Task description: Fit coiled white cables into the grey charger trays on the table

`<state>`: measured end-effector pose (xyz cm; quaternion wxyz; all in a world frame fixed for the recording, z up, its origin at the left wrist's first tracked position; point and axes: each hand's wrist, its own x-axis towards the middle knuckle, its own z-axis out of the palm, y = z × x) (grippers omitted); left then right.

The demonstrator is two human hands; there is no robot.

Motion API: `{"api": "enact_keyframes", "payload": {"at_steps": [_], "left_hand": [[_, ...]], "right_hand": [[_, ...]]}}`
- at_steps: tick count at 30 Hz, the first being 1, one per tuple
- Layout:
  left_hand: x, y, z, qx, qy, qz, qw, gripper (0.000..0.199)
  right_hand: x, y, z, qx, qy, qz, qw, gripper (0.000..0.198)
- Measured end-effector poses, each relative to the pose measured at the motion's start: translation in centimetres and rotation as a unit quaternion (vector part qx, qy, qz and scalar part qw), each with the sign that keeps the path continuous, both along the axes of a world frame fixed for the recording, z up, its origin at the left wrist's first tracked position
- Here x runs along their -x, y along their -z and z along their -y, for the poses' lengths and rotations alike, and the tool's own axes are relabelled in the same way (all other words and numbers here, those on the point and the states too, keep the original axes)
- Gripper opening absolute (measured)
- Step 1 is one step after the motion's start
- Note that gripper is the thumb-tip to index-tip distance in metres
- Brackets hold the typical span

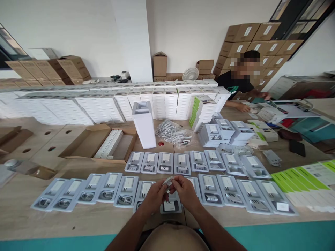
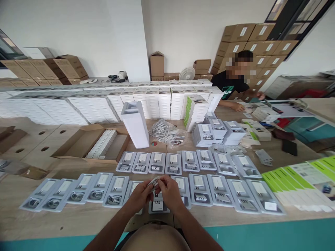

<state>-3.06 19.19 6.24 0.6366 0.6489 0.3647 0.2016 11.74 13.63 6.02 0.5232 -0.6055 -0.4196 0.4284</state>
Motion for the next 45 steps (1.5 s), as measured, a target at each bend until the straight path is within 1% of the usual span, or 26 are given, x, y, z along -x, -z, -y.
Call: {"api": "enact_keyframes", "payload": {"at_steps": [2,4,6,8,9,10,11,12,15,17,19,20,21,22,23,25,27,29,31,33,36,38,40,42,43,45], "left_hand": [[-0.1,0.2,-0.1,0.043,0.007,0.033,0.999,0.034],[-0.1,0.3,-0.1,0.072,0.013,0.049,0.996,0.035],[-0.1,0.4,-0.2,0.092,0.012,0.057,0.994,0.037],[0.1,0.6,-0.4,0.090,0.008,0.058,0.994,0.037],[0.2,0.7,-0.5,0.081,0.011,0.053,0.995,0.036],[0.3,0.8,-0.6,0.066,0.017,0.045,0.997,0.034],[0.5,0.8,-0.7,0.047,0.026,0.031,0.998,0.033],[0.6,0.8,-0.8,0.029,0.037,0.015,0.999,0.033],[0.9,0.9,-1.0,-0.003,0.089,-0.038,0.995,0.034],[1.2,1.2,-1.0,0.024,0.128,-0.061,0.990,0.037],[1.9,2.0,-0.9,0.045,0.126,-0.083,0.987,0.041],[2.4,2.5,-0.8,0.023,0.107,-0.103,0.989,0.042],[3.0,3.1,-0.7,-0.022,0.086,-0.130,0.988,0.041],[3.6,3.8,-0.6,-0.083,0.067,-0.160,0.981,0.037],[4.2,4.6,-0.4,-0.147,0.062,-0.190,0.969,0.032],[5.0,6.2,0.2,-0.248,0.095,-0.230,0.936,0.024],[5.2,8.0,0.9,-0.320,0.166,-0.247,0.899,0.023],[4.9,9.9,1.5,-0.379,0.235,-0.257,0.857,0.021],[4.4,11.5,2.0,-0.407,0.270,-0.268,0.831,0.017],[4.0,12.7,2.3,-0.410,0.270,-0.275,0.826,0.014],[3.9,13.7,2.4,-0.409,0.264,-0.282,0.827,0.015],[4.0,13.9,2.5,-0.409,0.265,-0.286,0.826,0.015],[4.0,13.9,2.5,-0.410,0.268,-0.287,0.823,0.014],[4.0,13.8,2.5,-0.413,0.271,-0.288,0.820,0.014],[4.1,13.7,2.5,-0.415,0.271,-0.290,0.819,0.014],[4.1,13.8,2.4,-0.417,0.270,-0.295,0.816,0.013]], "right_hand": [[0.4,0.5,0.2,0.012,-0.002,-0.047,0.999,0.026],[0.6,0.8,0.4,0.015,-0.003,-0.052,0.999,0.028],[0.6,1.0,0.6,-0.004,0.021,0.021,1.000,0.026],[0.3,1.0,0.6,-0.032,0.078,0.136,0.987,0.020],[0.1,0.9,0.7,-0.043,0.102,0.184,0.977,0.023],[-0.2,0.8,0.7,-0.051,0.109,0.219,0.968,0.030],[-0.6,0.6,0.8,-0.058,0.094,0.237,0.965,0.033],[-1.0,0.5,0.8,-0.061,0.058,0.242,0.967,0.033],[-2.5,0.4,1.2,-0.045,-0.073,0.213,0.973,0.017],[-3.3,1.1,1.6,-0.016,-0.106,0.174,0.979,0.012],[-3.7,2.7,2.1,0.022,-0.100,0.129,0.986,0.011],[-3.7,3.8,2.3,0.045,-0.088,0.113,0.989,0.010],[-3.5,5.1,2.7,0.067,-0.076,0.107,0.989,0.010],[-3.2,6.4,3.0,0.085,-0.066,0.115,0.987,0.010],[-2.8,7.8,3.3,0.095,-0.060,0.145,0.983,0.010],[-1.7,10.3,3.8,0.093,-0.065,0.239,0.964,0.010],[-0.5,12.0,4.1,0.082,-0.080,0.319,0.941,0.010],[0.3,13.0,4.1,0.077,-0.091,0.354,0.928,0.012],[0.7,13.3,4.2,0.060,-0.096,0.389,0.914,0.013],[0.8,13.3,4.5,0.010,-0.102,0.462,0.881,0.013],[0.5,13.4,5.6,-0.079,-0.139,0.570,0.806,0.014],[0.4,13.6,6.3,-0.101,-0.171,0.604,0.772,0.019],[0.5,13.9,6.8,-0.105,-0.192,0.626,0.748,0.028],[0.6,14.2,7.0,-0.111,-0.204,0.640,0.733,0.033],[0.6,14.3,7.0,-0.114,-0.208,0.641,0.730,0.033],[0.3,14.6,7.0,-0.120,-0.216,0.633,0.734,0.034]]}}
